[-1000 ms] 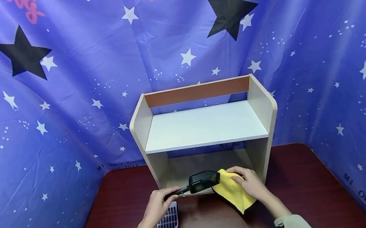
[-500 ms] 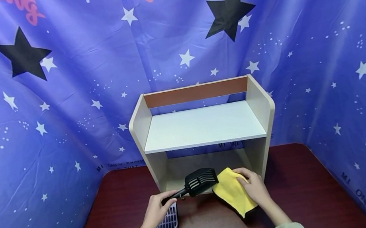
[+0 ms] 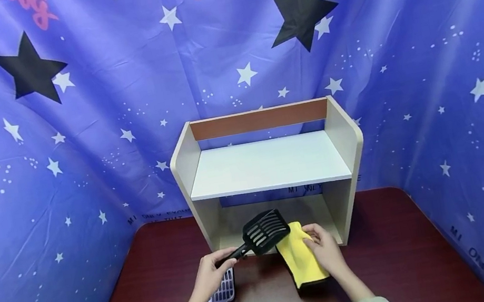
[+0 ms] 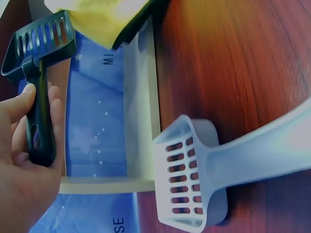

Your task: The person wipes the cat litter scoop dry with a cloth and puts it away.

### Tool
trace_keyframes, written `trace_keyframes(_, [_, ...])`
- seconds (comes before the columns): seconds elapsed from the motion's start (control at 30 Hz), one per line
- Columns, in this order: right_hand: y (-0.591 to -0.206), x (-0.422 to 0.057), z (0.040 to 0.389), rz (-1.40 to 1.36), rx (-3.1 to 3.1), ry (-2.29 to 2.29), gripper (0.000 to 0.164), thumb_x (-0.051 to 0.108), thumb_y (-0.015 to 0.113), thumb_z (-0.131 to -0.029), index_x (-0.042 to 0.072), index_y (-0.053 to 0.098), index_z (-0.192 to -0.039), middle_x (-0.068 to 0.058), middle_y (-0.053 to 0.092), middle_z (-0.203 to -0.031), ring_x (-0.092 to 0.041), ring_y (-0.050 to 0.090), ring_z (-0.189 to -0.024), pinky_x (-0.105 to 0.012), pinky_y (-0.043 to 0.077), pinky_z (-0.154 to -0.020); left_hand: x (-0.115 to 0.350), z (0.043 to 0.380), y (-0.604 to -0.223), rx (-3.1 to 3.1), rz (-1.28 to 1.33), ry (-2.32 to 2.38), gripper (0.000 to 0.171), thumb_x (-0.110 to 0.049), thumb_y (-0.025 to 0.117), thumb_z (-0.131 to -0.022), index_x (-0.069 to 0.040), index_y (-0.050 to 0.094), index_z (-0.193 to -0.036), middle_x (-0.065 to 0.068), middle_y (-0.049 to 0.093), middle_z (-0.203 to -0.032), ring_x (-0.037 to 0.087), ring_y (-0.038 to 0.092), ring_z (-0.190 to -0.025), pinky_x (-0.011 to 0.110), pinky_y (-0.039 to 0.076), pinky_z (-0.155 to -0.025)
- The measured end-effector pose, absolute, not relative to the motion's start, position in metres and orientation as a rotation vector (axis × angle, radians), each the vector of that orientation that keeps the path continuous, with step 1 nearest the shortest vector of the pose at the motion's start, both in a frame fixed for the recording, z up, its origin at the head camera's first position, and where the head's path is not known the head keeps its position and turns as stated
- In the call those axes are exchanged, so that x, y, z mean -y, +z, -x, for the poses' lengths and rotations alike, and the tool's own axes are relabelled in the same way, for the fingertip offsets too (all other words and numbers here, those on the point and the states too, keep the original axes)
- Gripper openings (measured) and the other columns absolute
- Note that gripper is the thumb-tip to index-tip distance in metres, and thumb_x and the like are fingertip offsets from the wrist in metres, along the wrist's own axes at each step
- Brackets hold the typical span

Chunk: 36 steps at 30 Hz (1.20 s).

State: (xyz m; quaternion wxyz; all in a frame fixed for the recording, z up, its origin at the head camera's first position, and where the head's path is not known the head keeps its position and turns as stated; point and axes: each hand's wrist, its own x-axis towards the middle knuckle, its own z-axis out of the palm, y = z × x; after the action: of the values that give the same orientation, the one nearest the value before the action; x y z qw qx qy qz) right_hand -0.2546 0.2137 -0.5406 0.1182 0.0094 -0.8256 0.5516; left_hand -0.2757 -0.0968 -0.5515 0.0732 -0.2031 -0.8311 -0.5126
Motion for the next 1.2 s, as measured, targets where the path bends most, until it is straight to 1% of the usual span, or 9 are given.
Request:
trace_keyframes(0.13, [-0.543,-0.207,0.254,0.021,2.338,1.781,0.025,-0.005,0.057,-0.089,-0.005,0.051,-0.113,-0.023,0.059,-0.112,-0.009,0.059,-0.097,-0.016,0.049,-0.077,0.092,0.271,-0.550,2.505,0.556,-1.597,0.027,-0.022,0.068,-0.085,-0.016,0.070,-0.111,-0.001,0.073,-0.096,0.005,0.060,-0.074,0.017,0.044,-0.061])
trace_keyframes(0.23, [-0.546,-0.202,0.251,0.024,2.277,1.850,0.025,-0.007,0.056,-0.088,-0.007,0.048,-0.112,-0.023,0.058,-0.109,-0.007,0.060,-0.095,-0.016,0.050,-0.075,0.088,0.268,-0.549,2.478,0.563,-1.683,0.029,-0.020,0.068,-0.085,-0.012,0.069,-0.113,0.004,0.073,-0.096,0.005,0.064,-0.074,0.017,0.047,-0.062])
trace_keyframes(0.33, [-0.547,-0.196,0.247,0.017,2.230,1.888,0.026,-0.009,0.055,-0.088,-0.009,0.046,-0.112,-0.025,0.056,-0.112,-0.002,0.059,-0.092,-0.015,0.049,-0.074,0.084,0.264,-0.549,2.400,0.606,-1.852,0.030,-0.011,0.066,-0.086,-0.003,0.066,-0.114,0.015,0.071,-0.099,0.016,0.069,-0.079,0.022,0.054,-0.068])
trace_keyframes(0.4, [-0.546,-0.193,0.244,0.005,2.197,1.912,0.026,-0.008,0.054,-0.088,-0.010,0.044,-0.113,-0.026,0.054,-0.116,0.001,0.057,-0.092,-0.015,0.049,-0.074,0.081,0.263,-0.550,2.337,0.619,-1.978,0.030,-0.004,0.064,-0.087,0.004,0.064,-0.115,0.022,0.069,-0.102,0.027,0.069,-0.084,0.029,0.056,-0.072])
trace_keyframes(0.53, [-0.546,-0.184,0.238,-0.015,2.141,1.952,0.028,-0.008,0.054,-0.089,-0.010,0.044,-0.114,-0.029,0.052,-0.120,0.001,0.058,-0.092,-0.015,0.050,-0.074,0.077,0.260,-0.550,2.230,0.606,-2.194,0.030,0.006,0.059,-0.087,0.013,0.059,-0.116,0.032,0.063,-0.106,0.046,0.063,-0.092,0.039,0.054,-0.078])
trace_keyframes(0.6, [-0.545,-0.179,0.236,-0.042,2.120,1.960,0.027,-0.008,0.055,-0.088,-0.010,0.045,-0.113,-0.029,0.053,-0.118,0.000,0.058,-0.093,-0.016,0.051,-0.074,0.074,0.258,-0.549,2.193,0.580,-2.262,0.030,0.007,0.058,-0.088,0.015,0.058,-0.116,0.034,0.062,-0.108,0.050,0.061,-0.093,0.041,0.054,-0.079])
trace_keyframes(0.83, [-0.547,-0.170,0.230,-0.277,1.949,1.951,0.020,-0.008,0.056,-0.086,-0.005,0.049,-0.104,-0.017,0.060,-0.104,-0.002,0.061,-0.091,-0.016,0.052,-0.071,0.067,0.249,-0.543,2.152,0.486,-2.292,0.033,0.001,0.061,-0.087,0.012,0.058,-0.118,0.031,0.063,-0.108,0.043,0.064,-0.093,0.041,0.052,-0.081])
trace_keyframes(1.07, [-0.545,-0.167,0.223,-0.122,2.095,1.969,0.023,-0.011,0.055,-0.086,-0.010,0.047,-0.108,-0.027,0.057,-0.110,-0.002,0.061,-0.090,-0.018,0.052,-0.073,0.062,0.241,-0.543,2.105,0.489,-2.307,0.036,-0.002,0.061,-0.089,0.014,0.055,-0.120,0.032,0.062,-0.109,0.034,0.068,-0.091,0.037,0.054,-0.079])
trace_keyframes(1.2, [-0.544,-0.171,0.217,-0.074,2.142,1.983,0.024,-0.011,0.055,-0.086,-0.011,0.046,-0.109,-0.027,0.056,-0.112,-0.002,0.060,-0.090,-0.019,0.052,-0.073,0.062,0.236,-0.544,2.097,0.478,-2.325,0.036,0.000,0.059,-0.089,0.017,0.053,-0.121,0.034,0.060,-0.111,0.026,0.069,-0.088,0.037,0.054,-0.079])
